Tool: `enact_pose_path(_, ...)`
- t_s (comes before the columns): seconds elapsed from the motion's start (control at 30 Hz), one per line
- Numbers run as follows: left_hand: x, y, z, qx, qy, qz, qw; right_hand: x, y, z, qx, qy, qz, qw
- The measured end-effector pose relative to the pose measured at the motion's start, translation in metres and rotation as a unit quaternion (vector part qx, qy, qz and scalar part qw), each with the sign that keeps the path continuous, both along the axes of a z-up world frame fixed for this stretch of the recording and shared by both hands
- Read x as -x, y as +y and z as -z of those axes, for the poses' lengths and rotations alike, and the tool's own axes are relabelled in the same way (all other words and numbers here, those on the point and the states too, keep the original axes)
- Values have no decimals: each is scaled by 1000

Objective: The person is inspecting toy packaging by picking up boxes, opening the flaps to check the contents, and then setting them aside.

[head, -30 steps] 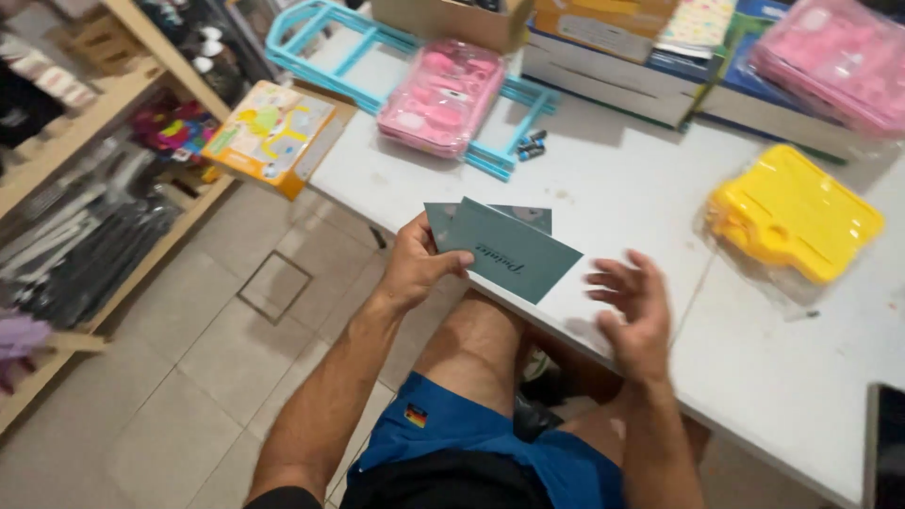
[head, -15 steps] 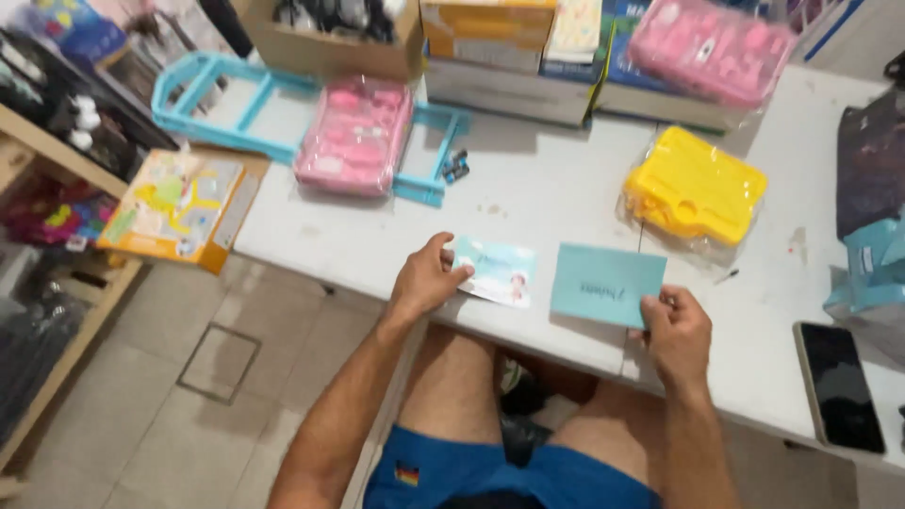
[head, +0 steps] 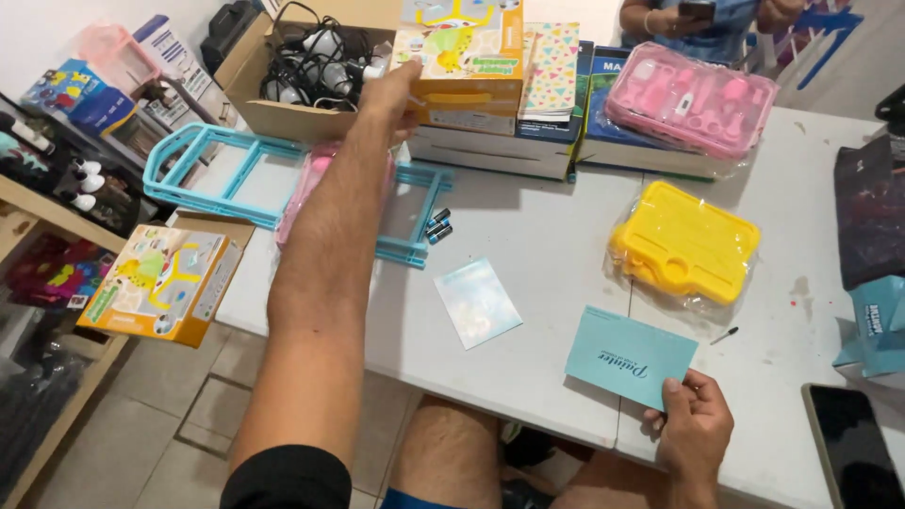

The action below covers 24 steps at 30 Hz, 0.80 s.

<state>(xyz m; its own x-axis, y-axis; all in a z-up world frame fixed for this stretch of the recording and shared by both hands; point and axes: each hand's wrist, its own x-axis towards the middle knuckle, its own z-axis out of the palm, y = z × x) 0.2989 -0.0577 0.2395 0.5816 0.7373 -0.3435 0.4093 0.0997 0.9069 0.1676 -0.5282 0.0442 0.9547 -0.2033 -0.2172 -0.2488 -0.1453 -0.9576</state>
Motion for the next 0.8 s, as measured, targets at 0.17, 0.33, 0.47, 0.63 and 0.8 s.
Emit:
enact_pose_path(0.17,1,-7,-8,57,-128,-67,988,-3,-7,9,-22,-24,-29,999)
enact_pose_path(0.33,23,24,-3,-31,-292,57,954,6,2,-15,17,-18,22,999)
enact_pose_path(0.47,123,-27,-28,-185,-363,207,890,6,-1,0,130,-84,38,987)
enact_pose_path(0.63,256,-104,-5,-520,-357,377,678,33,6,-7,74,-263,-8,962)
enact_pose_path(0.8,301,-142,76,-467,-383,368,707,64,1,-34,-102,-358,-178,911)
